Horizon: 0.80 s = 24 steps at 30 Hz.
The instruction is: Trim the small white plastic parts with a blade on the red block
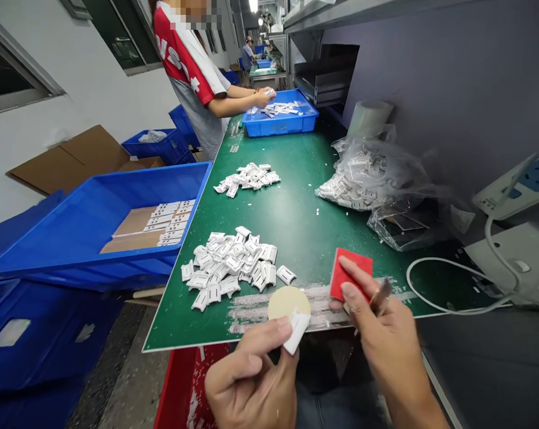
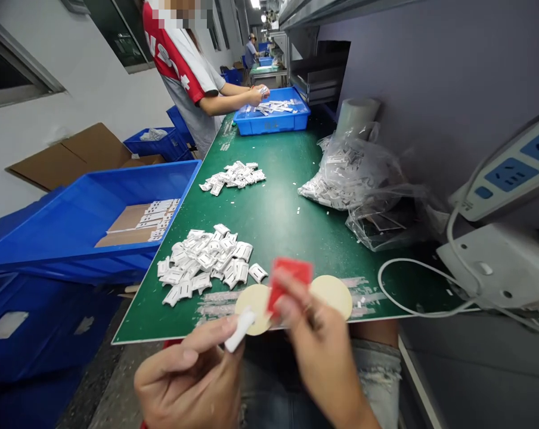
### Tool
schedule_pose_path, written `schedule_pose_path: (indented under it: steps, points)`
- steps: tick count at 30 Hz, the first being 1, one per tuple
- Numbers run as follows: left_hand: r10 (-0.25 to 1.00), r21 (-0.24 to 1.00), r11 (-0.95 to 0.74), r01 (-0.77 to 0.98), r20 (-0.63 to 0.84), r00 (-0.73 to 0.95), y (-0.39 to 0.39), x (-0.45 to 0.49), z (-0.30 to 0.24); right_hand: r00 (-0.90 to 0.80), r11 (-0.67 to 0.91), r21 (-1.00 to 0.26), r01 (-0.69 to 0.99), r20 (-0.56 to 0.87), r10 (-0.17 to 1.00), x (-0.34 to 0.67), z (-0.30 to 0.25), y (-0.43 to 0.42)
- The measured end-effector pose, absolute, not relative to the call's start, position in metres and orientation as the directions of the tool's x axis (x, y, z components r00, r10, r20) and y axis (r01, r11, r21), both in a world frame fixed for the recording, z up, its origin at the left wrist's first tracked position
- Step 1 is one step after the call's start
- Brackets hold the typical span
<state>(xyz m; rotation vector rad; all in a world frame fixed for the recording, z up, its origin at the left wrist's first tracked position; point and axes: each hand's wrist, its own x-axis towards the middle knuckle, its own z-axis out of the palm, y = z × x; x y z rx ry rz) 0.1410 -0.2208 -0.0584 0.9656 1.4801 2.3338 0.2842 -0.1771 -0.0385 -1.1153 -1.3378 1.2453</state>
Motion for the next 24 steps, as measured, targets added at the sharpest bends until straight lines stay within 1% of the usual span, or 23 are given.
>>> schedule_pose_path:
  steps: [3, 5, 6, 7, 8, 9, 10, 11, 12, 13, 14, 16, 19, 21, 24]
  points:
    - [0.477, 0.866, -0.474, 0.157, 0.402, -0.781, -0.221, 0.144, -0.057, -0.053, 0.024, -0.999, 0.024, 0.022, 0.998, 0.280, -0.035, -0.180]
    - [0.479, 0.858, -0.496, 0.132, 0.397, -0.783, -0.222, 0.143, -0.054, 0.040, -0.015, -1.000, 0.022, -0.014, 0.999, 0.276, -0.030, -0.182]
    - [0.498, 0.854, -0.512, 0.090, 0.380, -0.780, -0.222, 0.141, -0.052, 0.104, -0.030, -0.999, 0.012, -0.029, 0.994, 0.275, -0.027, -0.183]
    - [0.542, 0.860, -0.510, 0.007, 0.327, -0.774, -0.222, 0.138, -0.048, 0.161, -0.039, -0.999, -0.004, -0.039, 0.986, 0.274, -0.025, -0.184]
    - [0.619, 0.873, -0.473, -0.121, 0.231, -0.751, -0.222, 0.135, -0.044, 0.199, -0.041, -0.999, -0.027, -0.046, 0.979, 0.275, -0.024, -0.186]
    - [0.716, 0.877, -0.387, -0.286, 0.090, -0.692, -0.222, 0.131, -0.039, 0.213, -0.040, -0.998, -0.052, -0.051, 0.976, 0.276, -0.024, -0.189]
    - [0.807, 0.852, -0.250, -0.460, -0.079, -0.585, -0.222, 0.126, -0.035, 0.207, -0.041, -0.996, -0.074, -0.056, 0.977, 0.277, -0.025, -0.191]
    - [0.856, 0.787, -0.098, -0.610, -0.246, -0.455, -0.221, 0.121, -0.032, 0.192, -0.048, -0.995, -0.087, -0.064, 0.979, 0.280, -0.027, -0.194]
    - [0.871, 0.692, 0.039, -0.720, -0.377, -0.315, -0.220, 0.116, -0.030, 0.175, -0.054, -0.994, -0.092, -0.069, 0.982, 0.282, -0.029, -0.196]
    - [0.868, 0.590, 0.144, -0.794, -0.460, -0.185, -0.219, 0.112, -0.030, 0.160, -0.048, -0.995, -0.092, -0.062, 0.985, 0.284, -0.031, -0.198]
    - [0.860, 0.495, 0.213, -0.842, -0.504, -0.078, -0.218, 0.109, -0.031, 0.152, -0.034, -0.996, -0.087, -0.047, 0.987, 0.286, -0.033, -0.200]
    - [0.847, 0.340, 0.280, -0.898, -0.528, 0.064, -0.217, 0.105, -0.037, 0.150, -0.012, -0.997, -0.081, -0.024, 0.988, 0.289, -0.035, -0.202]
    - [0.828, 0.174, 0.299, -0.938, -0.537, 0.164, -0.217, 0.106, -0.046, 0.154, -0.005, -0.997, -0.072, -0.016, 0.988, 0.289, -0.031, -0.204]
    - [0.811, 0.109, 0.313, -0.944, -0.547, 0.205, -0.219, 0.109, -0.047, 0.136, 0.006, -0.998, -0.057, -0.002, 0.991, 0.290, -0.029, -0.206]
    - [0.812, 0.095, 0.320, -0.943, -0.540, 0.221, -0.220, 0.114, -0.038, 0.100, 0.042, -0.999, -0.011, 0.040, 0.994, 0.293, -0.029, -0.207]
